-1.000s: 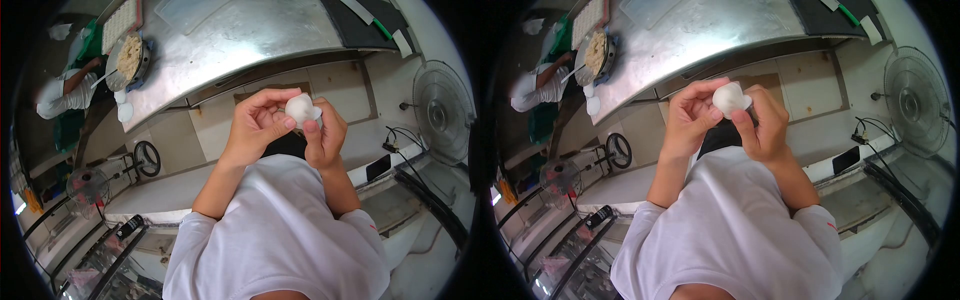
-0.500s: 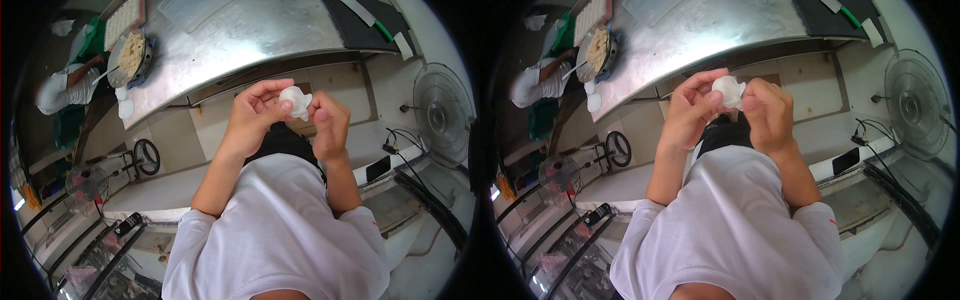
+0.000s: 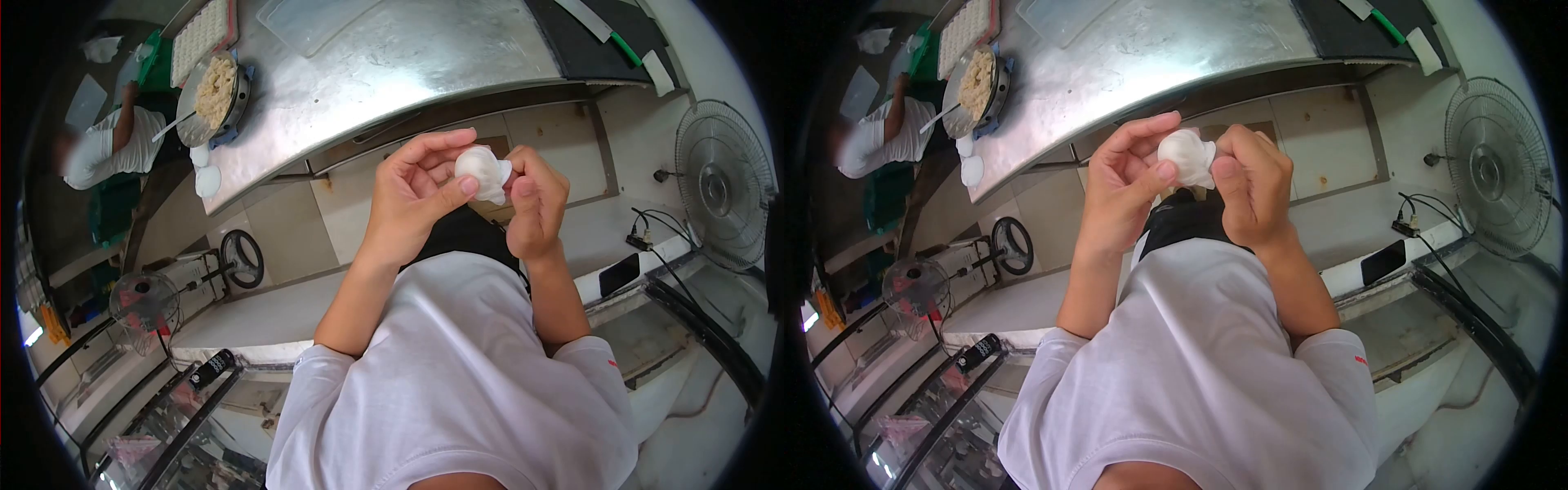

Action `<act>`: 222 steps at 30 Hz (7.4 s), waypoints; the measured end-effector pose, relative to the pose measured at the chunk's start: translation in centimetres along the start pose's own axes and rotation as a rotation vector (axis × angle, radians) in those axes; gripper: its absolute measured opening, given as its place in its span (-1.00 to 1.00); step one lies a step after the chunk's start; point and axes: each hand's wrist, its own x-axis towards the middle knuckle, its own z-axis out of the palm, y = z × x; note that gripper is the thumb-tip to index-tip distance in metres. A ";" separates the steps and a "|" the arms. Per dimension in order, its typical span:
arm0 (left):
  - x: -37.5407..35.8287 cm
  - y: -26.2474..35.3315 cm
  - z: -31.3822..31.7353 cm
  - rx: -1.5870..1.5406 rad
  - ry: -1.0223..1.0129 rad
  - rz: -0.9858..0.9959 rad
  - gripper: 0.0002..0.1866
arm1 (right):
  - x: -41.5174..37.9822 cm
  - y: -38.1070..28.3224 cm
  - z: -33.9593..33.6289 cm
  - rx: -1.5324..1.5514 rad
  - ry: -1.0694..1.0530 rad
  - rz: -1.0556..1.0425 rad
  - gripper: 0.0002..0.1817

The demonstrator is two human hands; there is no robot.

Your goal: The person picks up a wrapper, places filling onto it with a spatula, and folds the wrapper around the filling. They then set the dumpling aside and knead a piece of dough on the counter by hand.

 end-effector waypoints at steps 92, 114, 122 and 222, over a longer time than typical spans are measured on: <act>-0.3 -1.2 -0.5 -0.372 -0.214 -0.303 -0.53 | 6.2 -1.8 -2.0 -0.114 -0.319 -0.409 -0.79; -0.3 0.2 0.8 0.111 -0.054 0.110 -0.38 | 2.8 -1.5 -3.0 0.244 0.013 -0.097 -0.71; 0.2 0.7 1.0 0.336 -0.181 0.357 -0.34 | -0.8 -1.7 -0.1 0.231 -0.073 0.172 -0.57; 21.6 18.0 -30.6 1.465 0.245 0.469 -0.51 | 15.3 30.6 13.5 -0.002 0.062 0.686 -0.56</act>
